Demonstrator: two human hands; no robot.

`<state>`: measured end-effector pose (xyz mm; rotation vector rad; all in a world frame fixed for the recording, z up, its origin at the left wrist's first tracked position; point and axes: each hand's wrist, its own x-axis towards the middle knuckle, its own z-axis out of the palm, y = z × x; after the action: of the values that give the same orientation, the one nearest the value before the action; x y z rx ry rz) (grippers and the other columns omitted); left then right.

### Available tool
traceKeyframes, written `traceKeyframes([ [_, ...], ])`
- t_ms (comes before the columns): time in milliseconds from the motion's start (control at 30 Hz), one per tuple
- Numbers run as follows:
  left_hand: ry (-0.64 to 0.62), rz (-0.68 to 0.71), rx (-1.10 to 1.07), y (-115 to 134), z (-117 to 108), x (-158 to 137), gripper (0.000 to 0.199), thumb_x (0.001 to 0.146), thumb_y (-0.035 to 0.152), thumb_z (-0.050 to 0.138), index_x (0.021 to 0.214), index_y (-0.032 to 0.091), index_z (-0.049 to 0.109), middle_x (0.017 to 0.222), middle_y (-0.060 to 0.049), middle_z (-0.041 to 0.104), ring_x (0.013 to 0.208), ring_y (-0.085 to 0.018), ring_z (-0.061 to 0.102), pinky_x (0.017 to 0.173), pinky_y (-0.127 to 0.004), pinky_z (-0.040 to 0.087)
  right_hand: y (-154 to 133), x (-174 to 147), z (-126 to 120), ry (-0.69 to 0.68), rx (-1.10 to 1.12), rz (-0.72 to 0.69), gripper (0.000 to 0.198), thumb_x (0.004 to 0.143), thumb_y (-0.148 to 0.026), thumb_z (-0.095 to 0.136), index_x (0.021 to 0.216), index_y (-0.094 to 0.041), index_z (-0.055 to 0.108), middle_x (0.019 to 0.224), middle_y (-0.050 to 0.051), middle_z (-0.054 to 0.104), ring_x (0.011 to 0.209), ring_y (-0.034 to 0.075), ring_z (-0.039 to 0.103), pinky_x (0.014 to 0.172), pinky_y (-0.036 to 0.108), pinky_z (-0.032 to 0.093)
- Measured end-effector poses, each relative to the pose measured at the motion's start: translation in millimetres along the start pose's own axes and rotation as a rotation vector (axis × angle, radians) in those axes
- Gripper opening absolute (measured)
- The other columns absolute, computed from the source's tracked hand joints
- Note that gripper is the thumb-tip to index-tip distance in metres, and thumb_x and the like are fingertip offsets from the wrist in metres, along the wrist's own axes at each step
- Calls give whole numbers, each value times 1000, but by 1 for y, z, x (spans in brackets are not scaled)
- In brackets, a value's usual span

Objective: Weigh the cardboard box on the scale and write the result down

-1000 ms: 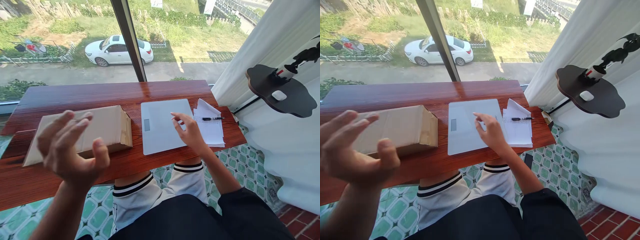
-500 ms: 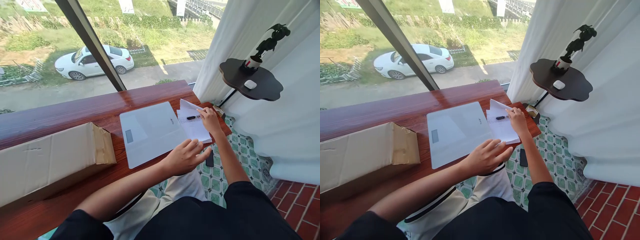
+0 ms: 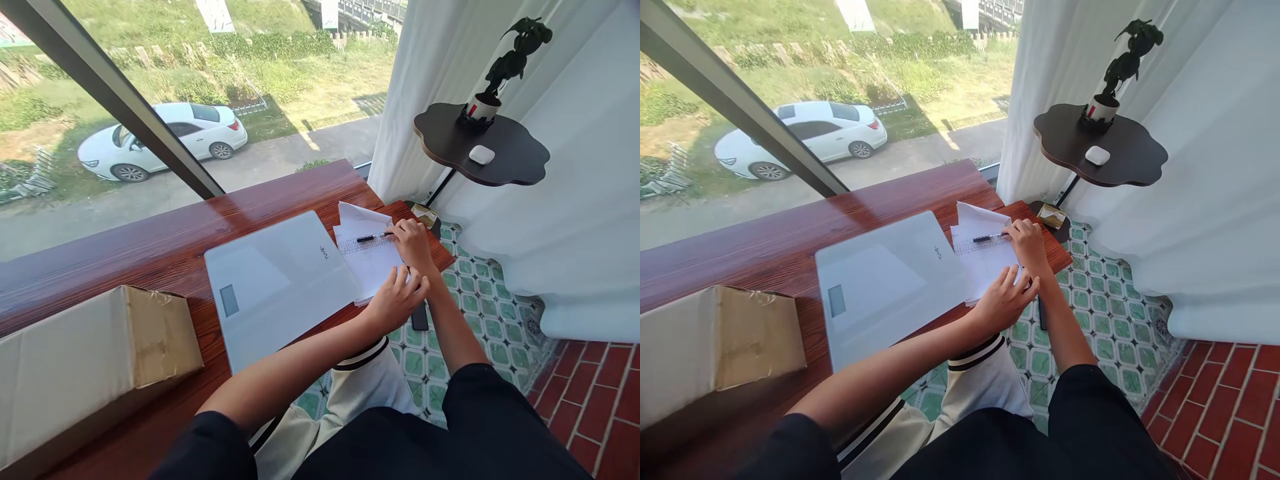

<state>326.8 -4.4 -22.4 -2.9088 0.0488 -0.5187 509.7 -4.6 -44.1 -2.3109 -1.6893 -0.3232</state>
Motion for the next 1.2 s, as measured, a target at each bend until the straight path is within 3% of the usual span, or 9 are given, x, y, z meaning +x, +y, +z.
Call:
traceKeyframes([
  [133, -13, -74, -21, 4, 9, -2, 48, 97, 25, 41, 143, 15, 47, 141, -18, 56, 132, -37, 55, 108, -51, 45, 4, -2, 13, 216, 0, 50, 25, 107, -31, 44, 105, -18, 65, 97, 8, 65, 95, 25, 55, 84, 39, 35],
  [267, -42, -127, -34, 6, 11, -3, 54, 96, 30, 43, 148, 17, 41, 146, -20, 54, 136, -38, 52, 108, -52, 44, 8, -3, 20, 509, 189, 103, 35, 109, -45, 35, 103, -18, 56, 94, 10, 64, 88, 23, 59, 80, 38, 43],
  [367, -45, -170, -47, 5, 7, 1, 51, 98, 33, 41, 144, 12, 43, 140, -22, 56, 125, -33, 56, 96, -45, 50, 6, -6, 17, 581, 408, 197, 32, 104, -50, 47, 99, -19, 49, 87, 8, 60, 72, 18, 56, 69, 35, 47],
  [467, -83, -245, -125, 1, 1, 10, 40, 100, 33, 35, 126, 10, 54, 119, -20, 63, 102, -28, 60, 75, -38, 51, 4, -7, 7, 625, 513, 275, 32, 99, -47, 54, 86, -21, 42, 75, 2, 51, 59, 13, 45, 57, 31, 43],
  [533, -127, -308, -201, -3, -1, 17, 31, 100, 28, 32, 112, 12, 56, 106, -15, 62, 93, -26, 59, 64, -35, 47, 6, -6, 0, 593, 552, 271, 33, 97, -45, 56, 81, -22, 39, 69, -1, 46, 56, 12, 41, 55, 30, 40],
  [600, -169, -356, -260, -7, 0, 23, 25, 98, 21, 33, 107, 14, 55, 103, -14, 61, 91, -25, 58, 56, -32, 42, 12, -4, -7, 458, 695, 235, 31, 96, -44, 56, 82, -22, 40, 63, -3, 44, 52, 11, 41, 54, 28, 40],
  [767, -199, -387, -314, -8, 11, 27, 27, 94, 23, 44, 117, 14, 52, 132, -21, 57, 95, -27, 58, 54, -31, 41, 28, 4, -8, 48, 1127, 227, 26, 98, -47, 51, 98, -22, 57, 64, 0, 61, 56, 15, 58, 53, 27, 48],
  [933, -207, -351, -292, -3, 19, 21, 34, 94, 27, 41, 123, 12, 50, 151, -28, 44, 101, -30, 58, 64, -36, 47, 32, 3, 2, 144, 994, 226, 44, 91, -49, 66, 65, -21, 44, 54, -3, 48, 46, 10, 43, 49, 26, 38],
  [1200, -235, -374, -298, -1, 20, 23, 41, 93, 34, 42, 129, 15, 47, 154, -30, 42, 105, -33, 58, 69, -39, 47, 31, -1, 1, -47, 998, 246, 40, 93, -52, 62, 70, -21, 50, 51, -4, 51, 41, 12, 46, 44, 27, 37],
])
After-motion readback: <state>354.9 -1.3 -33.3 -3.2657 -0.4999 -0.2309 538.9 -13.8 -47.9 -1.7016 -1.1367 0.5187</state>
